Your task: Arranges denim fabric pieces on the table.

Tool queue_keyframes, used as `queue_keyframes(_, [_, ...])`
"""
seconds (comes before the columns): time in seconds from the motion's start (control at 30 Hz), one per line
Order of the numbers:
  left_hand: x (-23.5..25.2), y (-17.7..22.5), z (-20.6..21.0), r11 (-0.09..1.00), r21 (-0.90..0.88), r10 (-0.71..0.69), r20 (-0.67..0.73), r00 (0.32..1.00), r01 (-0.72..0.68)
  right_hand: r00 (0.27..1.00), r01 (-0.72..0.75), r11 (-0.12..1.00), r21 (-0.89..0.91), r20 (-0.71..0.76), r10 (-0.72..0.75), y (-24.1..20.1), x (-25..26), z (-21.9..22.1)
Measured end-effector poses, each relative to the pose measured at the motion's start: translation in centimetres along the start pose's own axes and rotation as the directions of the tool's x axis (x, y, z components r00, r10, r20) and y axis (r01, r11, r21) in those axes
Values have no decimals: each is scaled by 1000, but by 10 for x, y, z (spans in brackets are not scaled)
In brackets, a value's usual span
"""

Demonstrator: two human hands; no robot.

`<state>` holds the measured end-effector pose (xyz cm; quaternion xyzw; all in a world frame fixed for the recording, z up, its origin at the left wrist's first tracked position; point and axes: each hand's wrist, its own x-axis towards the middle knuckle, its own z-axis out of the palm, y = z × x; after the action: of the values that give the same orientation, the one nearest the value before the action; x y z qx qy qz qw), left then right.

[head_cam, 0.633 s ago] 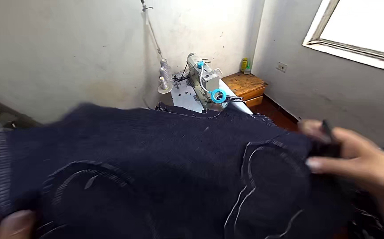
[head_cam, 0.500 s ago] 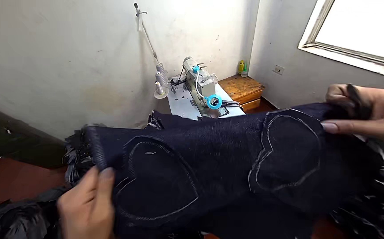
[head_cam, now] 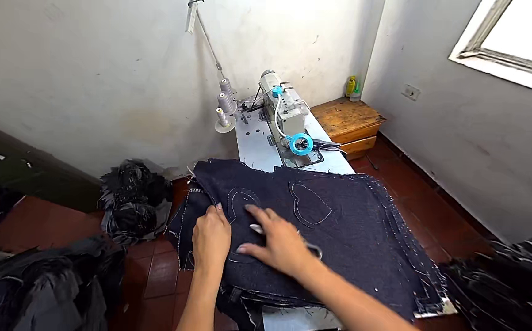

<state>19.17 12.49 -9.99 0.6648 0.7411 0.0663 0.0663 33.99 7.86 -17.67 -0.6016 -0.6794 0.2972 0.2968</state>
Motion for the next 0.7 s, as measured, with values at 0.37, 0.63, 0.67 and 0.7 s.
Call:
queue_keyframes(0.37, [-16,-107,51,736,-431,300,-484,822,-522,988,-155,931,-330,-44,149,3,7,21])
queue_keyframes(0.63, [-28,-219,208,801,-585,349,290,891,-123,952,-280,862,-423,-5,307,-17,8,8])
queue_keyframes(0.67, [-29,-216,210,766,-621,426,292,857,-169,947,-295,851,-436,-12,322,-19,8,9])
queue_keyframes(0.7, [-30,-211,206,756,-625,483,333,809,-194,942,-308,839,-449,-18,336,-21,7,9])
